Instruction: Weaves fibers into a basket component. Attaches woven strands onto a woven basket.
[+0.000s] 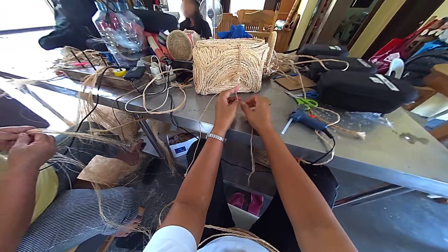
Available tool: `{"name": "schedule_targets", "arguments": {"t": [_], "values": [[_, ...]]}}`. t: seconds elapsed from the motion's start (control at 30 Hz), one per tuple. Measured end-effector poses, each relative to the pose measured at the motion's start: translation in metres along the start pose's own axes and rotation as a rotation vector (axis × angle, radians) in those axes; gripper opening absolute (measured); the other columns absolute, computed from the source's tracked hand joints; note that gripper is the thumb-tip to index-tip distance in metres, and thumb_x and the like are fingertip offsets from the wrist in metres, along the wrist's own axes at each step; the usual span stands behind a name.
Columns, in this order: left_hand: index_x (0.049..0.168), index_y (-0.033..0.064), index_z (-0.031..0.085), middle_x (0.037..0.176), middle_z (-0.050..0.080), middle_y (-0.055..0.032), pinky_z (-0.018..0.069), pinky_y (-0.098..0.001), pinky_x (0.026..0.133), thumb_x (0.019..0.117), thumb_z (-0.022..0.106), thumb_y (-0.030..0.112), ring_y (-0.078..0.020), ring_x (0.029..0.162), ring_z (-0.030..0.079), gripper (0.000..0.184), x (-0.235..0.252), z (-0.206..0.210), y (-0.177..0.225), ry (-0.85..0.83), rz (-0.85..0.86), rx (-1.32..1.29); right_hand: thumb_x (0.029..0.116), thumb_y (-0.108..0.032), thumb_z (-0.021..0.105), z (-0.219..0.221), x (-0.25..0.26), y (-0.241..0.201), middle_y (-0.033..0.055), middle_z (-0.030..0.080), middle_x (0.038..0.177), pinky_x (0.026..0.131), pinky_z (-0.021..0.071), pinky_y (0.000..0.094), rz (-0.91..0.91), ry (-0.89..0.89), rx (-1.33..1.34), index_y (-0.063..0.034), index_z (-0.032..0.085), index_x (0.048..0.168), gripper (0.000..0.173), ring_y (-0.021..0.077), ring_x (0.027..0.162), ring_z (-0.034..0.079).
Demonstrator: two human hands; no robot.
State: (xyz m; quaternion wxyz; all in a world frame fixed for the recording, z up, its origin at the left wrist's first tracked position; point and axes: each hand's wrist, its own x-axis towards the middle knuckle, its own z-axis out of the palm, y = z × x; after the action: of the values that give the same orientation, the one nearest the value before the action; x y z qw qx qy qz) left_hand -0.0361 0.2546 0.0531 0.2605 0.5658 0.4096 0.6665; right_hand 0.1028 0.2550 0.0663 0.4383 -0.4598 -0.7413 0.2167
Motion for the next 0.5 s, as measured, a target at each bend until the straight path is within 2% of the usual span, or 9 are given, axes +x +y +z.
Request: {"name": "schedule_targets", "arguments": {"t": [0.03, 0.07, 0.13, 0.27, 0.5], "values": [[0.134, 0.0042, 0.064, 0.134, 0.061, -0.0136, 0.0579, -0.0345, 0.091, 0.0950, 0.062, 0.001, -0.0176, 0.101, 0.068, 0.040, -0.0002, 0.0002, 0.0009, -0.033, -0.003, 0.020, 0.0997, -0.021, 0.068, -0.0011, -0.0005, -0.0017, 0.0192, 0.068, 0.117, 0.085, 0.0582, 0.0478, -0.017, 0.011, -0.010, 0.0015, 0.060, 0.125, 0.035, 0.0296, 0.098, 0.070], [0.134, 0.0039, 0.064, 0.134, 0.062, -0.0139, 0.0582, -0.0347, 0.090, 0.0950, 0.063, 0.001, -0.0176, 0.101, 0.069, 0.039, -0.0001, 0.0005, 0.0011, -0.064, -0.005, 0.027, 0.0963, -0.016, 0.071, -0.0020, -0.0006, -0.0029, 0.0219, 0.063, 0.126, 0.086, 0.0571, 0.0494, -0.032, 0.011, -0.029, 0.0020, 0.058, 0.129, 0.039, 0.0326, 0.102, 0.068], [0.133, 0.0039, 0.064, 0.133, 0.062, -0.0138, 0.0582, -0.0347, 0.091, 0.0950, 0.065, 0.001, -0.0177, 0.102, 0.068, 0.038, 0.0006, 0.0008, 0.0014, -0.105, -0.012, 0.025, 0.0933, -0.010, 0.072, -0.0029, -0.0009, -0.0048, 0.0210, 0.060, 0.133, 0.085, 0.0576, 0.0484, -0.038, -0.003, -0.054, 0.0003, 0.056, 0.131, 0.042, 0.0314, 0.098, 0.068], [0.133, 0.0049, 0.065, 0.134, 0.062, -0.0125, 0.0572, -0.0339, 0.090, 0.0932, 0.063, -0.002, -0.0170, 0.102, 0.068, 0.040, 0.0005, 0.0000, 0.0022, -0.111, -0.012, 0.040, 0.0953, -0.007, 0.069, -0.0009, -0.0026, -0.0055, 0.0166, 0.069, 0.110, 0.082, 0.0587, 0.0443, -0.023, 0.006, -0.026, 0.0004, 0.059, 0.125, 0.032, 0.0269, 0.092, 0.070], [0.134, 0.0056, 0.064, 0.133, 0.061, -0.0129, 0.0571, -0.0330, 0.088, 0.0918, 0.062, -0.004, -0.0168, 0.099, 0.067, 0.043, -0.0001, 0.0002, 0.0029, -0.101, 0.006, 0.052, 0.0947, -0.015, 0.074, -0.0010, -0.0062, -0.0083, 0.0149, 0.071, 0.098, 0.085, 0.0576, 0.0434, -0.013, 0.129, -0.053, 0.0002, 0.071, 0.106, 0.019, 0.0251, 0.088, 0.070]]}}
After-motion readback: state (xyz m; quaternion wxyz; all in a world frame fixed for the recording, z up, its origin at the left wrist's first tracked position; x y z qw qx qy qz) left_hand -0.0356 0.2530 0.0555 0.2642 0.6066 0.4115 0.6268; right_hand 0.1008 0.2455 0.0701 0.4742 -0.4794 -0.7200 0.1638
